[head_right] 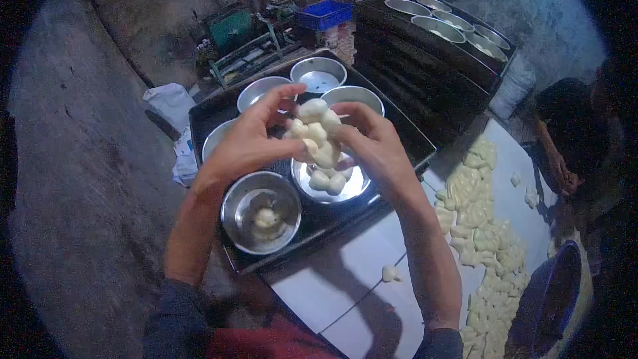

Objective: The person takes small pieces of dough from a table, fills them with a chocolate-colored paste from a bowl, and shapes them into rounded buns before placing them into circular baking molds on a tray.

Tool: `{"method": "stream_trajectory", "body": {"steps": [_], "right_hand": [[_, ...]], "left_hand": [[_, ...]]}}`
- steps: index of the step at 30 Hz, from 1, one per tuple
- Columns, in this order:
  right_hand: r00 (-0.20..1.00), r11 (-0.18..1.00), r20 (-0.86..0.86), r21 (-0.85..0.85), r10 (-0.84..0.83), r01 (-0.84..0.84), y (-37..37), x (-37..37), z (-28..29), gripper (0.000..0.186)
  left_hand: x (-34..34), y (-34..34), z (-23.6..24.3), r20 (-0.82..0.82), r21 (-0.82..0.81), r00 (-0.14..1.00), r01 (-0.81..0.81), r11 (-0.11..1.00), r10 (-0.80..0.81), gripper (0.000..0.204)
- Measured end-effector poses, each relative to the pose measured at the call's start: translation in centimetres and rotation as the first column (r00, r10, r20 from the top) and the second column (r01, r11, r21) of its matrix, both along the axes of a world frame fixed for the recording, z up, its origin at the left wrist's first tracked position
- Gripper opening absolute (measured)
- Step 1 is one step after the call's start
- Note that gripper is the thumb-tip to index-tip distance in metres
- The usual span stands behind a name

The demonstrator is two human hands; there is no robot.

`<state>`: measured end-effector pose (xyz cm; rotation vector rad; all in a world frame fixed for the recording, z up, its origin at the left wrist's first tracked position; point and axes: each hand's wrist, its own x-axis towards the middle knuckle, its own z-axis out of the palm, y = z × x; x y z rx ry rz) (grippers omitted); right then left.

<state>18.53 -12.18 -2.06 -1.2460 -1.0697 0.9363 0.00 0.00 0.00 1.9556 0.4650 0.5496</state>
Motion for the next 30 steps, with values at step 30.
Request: {"method": "stream_trajectory", "body": {"steps": [30], "right_hand": [[0.114,0.794,0.949,0.176,-0.294,0.582,4.1,9.3,-5.4,0.041]], "left_hand": [[-7.0,13.3,-5.0,-0.087,0.598,0.914,-0.270,0.755,0.396,0.081]]}}
